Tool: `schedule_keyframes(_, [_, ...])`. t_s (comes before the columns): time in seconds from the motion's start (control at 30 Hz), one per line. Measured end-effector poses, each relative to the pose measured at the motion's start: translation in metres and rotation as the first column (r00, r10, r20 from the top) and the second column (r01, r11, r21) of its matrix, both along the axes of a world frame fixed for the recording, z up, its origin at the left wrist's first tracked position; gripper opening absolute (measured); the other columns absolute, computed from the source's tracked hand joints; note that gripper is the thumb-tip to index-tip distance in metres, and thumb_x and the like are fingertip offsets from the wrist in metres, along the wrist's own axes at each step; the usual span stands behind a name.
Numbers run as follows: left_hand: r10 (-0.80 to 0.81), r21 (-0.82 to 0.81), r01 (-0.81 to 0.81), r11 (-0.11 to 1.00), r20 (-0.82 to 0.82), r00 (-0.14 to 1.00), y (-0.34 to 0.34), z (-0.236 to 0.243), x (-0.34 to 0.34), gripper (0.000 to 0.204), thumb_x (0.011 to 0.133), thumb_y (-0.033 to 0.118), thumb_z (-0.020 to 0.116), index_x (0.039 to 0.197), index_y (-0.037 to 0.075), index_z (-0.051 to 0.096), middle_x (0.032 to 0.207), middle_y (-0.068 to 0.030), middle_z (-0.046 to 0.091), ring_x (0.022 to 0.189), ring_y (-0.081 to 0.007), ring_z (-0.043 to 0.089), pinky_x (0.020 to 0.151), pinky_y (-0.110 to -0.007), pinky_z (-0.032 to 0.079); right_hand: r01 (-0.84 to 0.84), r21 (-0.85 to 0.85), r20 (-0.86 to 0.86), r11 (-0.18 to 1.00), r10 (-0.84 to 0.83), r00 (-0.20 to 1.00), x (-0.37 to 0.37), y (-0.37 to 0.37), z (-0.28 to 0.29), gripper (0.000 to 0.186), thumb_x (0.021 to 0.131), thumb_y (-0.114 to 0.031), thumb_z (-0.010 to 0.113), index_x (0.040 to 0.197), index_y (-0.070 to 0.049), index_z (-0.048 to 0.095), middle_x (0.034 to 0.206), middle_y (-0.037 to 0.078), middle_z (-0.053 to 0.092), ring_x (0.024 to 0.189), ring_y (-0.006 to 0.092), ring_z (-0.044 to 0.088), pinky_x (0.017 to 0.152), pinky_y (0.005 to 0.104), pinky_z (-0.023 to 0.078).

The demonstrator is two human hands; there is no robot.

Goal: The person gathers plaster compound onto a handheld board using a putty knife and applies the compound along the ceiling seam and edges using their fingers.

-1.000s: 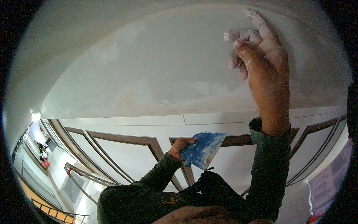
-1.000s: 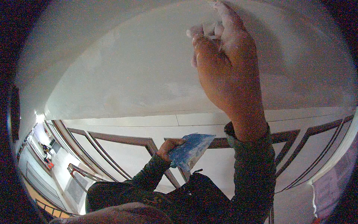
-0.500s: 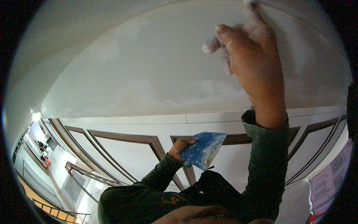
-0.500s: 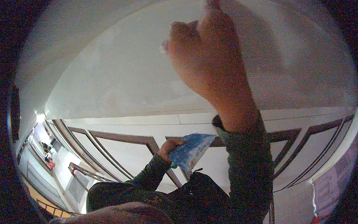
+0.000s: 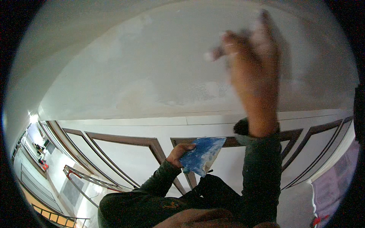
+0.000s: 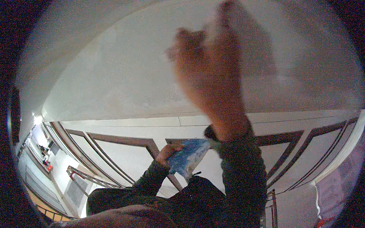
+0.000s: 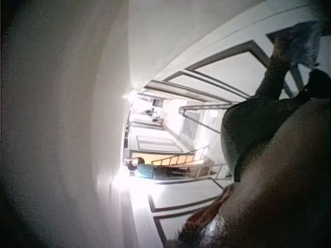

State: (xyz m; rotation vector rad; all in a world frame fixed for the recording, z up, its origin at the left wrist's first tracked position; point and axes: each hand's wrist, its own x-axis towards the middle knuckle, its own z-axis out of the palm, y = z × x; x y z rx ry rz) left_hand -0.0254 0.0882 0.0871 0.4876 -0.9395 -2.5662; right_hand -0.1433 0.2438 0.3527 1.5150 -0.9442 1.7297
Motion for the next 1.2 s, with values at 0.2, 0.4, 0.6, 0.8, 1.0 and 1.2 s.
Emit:
schedule_keyframes(0.2, [-0.074, 0.005, 0.073, 0.997, 0.084, 0.994, -0.006, -0.004, 0.001, 0.029, 0.082, 0.008, 0.05, 0.105, -0.01, 0.047, 0.087, -0.0186, 0.06, 0.07, -0.0259, 0.064, 0.058, -0.035, 0.058, -0.096, 0.062, 0.362, 0.993, 0.068, 0.93, 0.0, 0.032, 0.004, 0.022, 0.08, -0.021, 0.056, 0.09, -0.002, 0.054, 0.062, 0.009, 0.059, 0.039, 0.0067, 0.039, 0.035, 0.0191, 0.027])
schedule_keyframes(0.4, [-0.012, 0.028, 0.011, 1.0, 0.022, 1.0, 0.005, 0.003, 0.006, 0.03, 0.081, 0.01, 0.053, 0.102, -0.01, 0.047, 0.083, -0.0177, 0.061, 0.065, -0.0251, 0.064, 0.058, -0.034, 0.058, -0.169, 0.104, 0.322, 0.98, 0.127, 0.938, 0.014, 0.019, 0.015, 0.021, 0.08, -0.02, 0.054, 0.084, 0.0, 0.054, 0.06, 0.009, 0.058, 0.038, 0.0073, 0.038, 0.036, 0.0205, 0.028])
schedule_keyframes(0.6, [-0.056, 0.09, 0.058, 0.994, -0.018, 0.998, -0.004, -0.013, 0.012, 0.026, 0.081, 0.007, 0.053, 0.102, -0.008, 0.049, 0.087, -0.0169, 0.06, 0.069, -0.0249, 0.064, 0.062, -0.034, 0.058, -0.19, 0.179, 0.011, 0.965, 0.191, 0.981, 0.041, -0.011, 0.023, 0.021, 0.082, -0.017, 0.051, 0.082, 0.004, 0.048, 0.055, 0.009, 0.057, 0.042, 0.0122, 0.049, 0.044, 0.0253, 0.04])
schedule_keyframes(0.8, [-0.068, 0.096, 0.075, 0.993, -0.078, 0.995, -0.004, -0.028, 0.004, 0.024, 0.083, 0.008, 0.052, 0.1, -0.008, 0.05, 0.09, -0.016, 0.06, 0.07, -0.0243, 0.064, 0.064, -0.034, 0.057, -0.126, 0.196, -0.117, 0.972, 0.151, 0.982, 0.071, -0.032, 0.038, 0.022, 0.082, -0.011, 0.048, 0.084, 0.009, 0.041, 0.052, 0.01, 0.057, 0.045, 0.0187, 0.056, 0.052, 0.0287, 0.047])
schedule_keyframes(1.0, [-0.141, 0.18, 0.167, 0.969, -0.151, 0.979, -0.007, -0.029, 0.011, 0.028, 0.077, 0.008, 0.05, 0.102, -0.004, 0.052, 0.095, -0.017, 0.06, 0.085, -0.0276, 0.061, 0.079, -0.041, 0.05, 0.056, 0.055, -0.139, 0.997, -0.048, 0.989, 0.105, -0.06, 0.038, 0.071, 0.073, -0.006, 0.049, 0.12, 0.024, 0.006, 0.052, 0.021, 0.052, 0.048, 0.0346, 0.055, 0.049, 0.0394, 0.047])
schedule_keyframes(1.2, [-0.123, 0.158, 0.147, 0.976, -0.152, 0.981, 0.009, -0.001, 0.016, 0.025, 0.081, 0.006, 0.051, 0.101, -0.008, 0.049, 0.089, -0.0187, 0.059, 0.071, -0.0257, 0.064, 0.065, -0.035, 0.057, -0.016, 0.226, -0.206, 0.974, 0.064, 0.976, 0.079, -0.052, 0.009, 0.029, 0.081, -0.009, 0.05, 0.095, 0.015, 0.043, 0.053, 0.01, 0.057, 0.041, 0.02, 0.053, 0.056, 0.033, 0.047])
